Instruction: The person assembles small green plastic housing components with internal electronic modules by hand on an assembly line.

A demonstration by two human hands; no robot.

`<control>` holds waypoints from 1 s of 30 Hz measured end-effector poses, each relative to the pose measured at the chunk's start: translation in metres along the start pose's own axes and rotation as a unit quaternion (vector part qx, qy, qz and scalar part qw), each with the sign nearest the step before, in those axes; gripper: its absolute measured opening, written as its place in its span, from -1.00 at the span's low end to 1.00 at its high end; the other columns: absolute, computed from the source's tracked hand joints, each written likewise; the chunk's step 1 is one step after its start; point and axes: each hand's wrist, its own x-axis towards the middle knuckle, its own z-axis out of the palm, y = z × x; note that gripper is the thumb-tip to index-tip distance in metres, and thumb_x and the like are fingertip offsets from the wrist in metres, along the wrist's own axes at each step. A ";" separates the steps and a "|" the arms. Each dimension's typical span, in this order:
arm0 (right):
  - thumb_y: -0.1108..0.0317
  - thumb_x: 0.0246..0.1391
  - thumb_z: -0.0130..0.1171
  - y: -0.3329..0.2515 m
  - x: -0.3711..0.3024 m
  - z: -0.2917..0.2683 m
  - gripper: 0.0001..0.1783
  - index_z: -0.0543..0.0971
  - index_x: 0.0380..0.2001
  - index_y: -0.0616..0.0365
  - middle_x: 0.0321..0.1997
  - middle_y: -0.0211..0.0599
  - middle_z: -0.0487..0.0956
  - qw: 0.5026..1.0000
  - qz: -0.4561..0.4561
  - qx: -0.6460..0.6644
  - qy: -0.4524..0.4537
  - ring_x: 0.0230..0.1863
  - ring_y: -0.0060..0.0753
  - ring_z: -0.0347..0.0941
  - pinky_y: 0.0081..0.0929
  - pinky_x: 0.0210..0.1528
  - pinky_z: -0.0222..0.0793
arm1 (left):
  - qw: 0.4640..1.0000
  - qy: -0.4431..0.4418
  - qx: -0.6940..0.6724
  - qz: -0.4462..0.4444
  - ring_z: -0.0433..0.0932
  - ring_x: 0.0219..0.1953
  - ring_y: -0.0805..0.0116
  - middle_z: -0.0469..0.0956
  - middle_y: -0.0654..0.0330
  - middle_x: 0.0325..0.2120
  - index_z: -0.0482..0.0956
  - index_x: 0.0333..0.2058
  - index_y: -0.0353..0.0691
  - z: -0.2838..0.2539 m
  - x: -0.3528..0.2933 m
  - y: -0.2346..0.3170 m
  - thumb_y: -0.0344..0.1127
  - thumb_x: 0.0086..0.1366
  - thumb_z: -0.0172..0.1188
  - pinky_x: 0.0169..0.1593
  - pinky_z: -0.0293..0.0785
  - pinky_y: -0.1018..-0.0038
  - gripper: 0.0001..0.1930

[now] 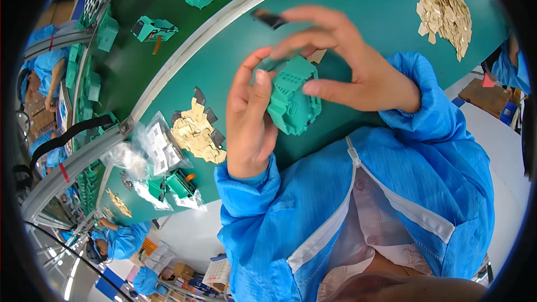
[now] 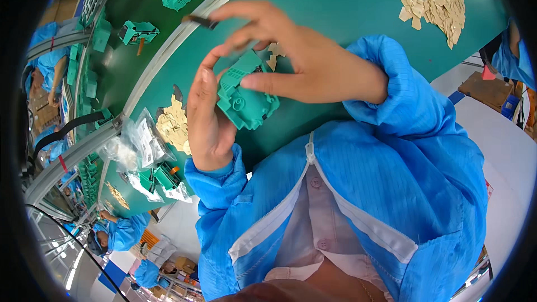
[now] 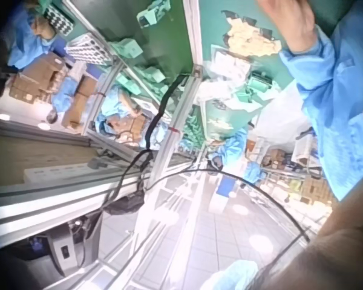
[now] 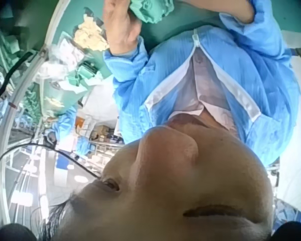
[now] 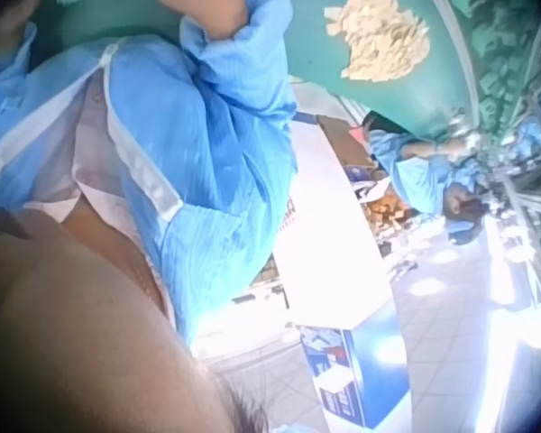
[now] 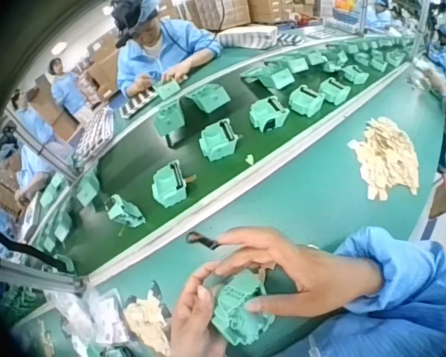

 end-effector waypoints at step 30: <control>0.62 -0.04 0.15 0.064 0.137 -0.089 -0.17 0.15 0.33 0.04 -0.16 0.04 0.55 0.892 -0.094 -0.435 0.081 -0.13 0.15 0.50 -0.07 -0.07 0.39 | 0.929 0.147 0.336 0.052 0.54 -0.23 0.47 0.62 0.18 -0.28 0.48 0.13 -0.28 -0.023 0.037 0.038 -0.14 0.46 -0.01 -0.09 0.43 0.50 -0.59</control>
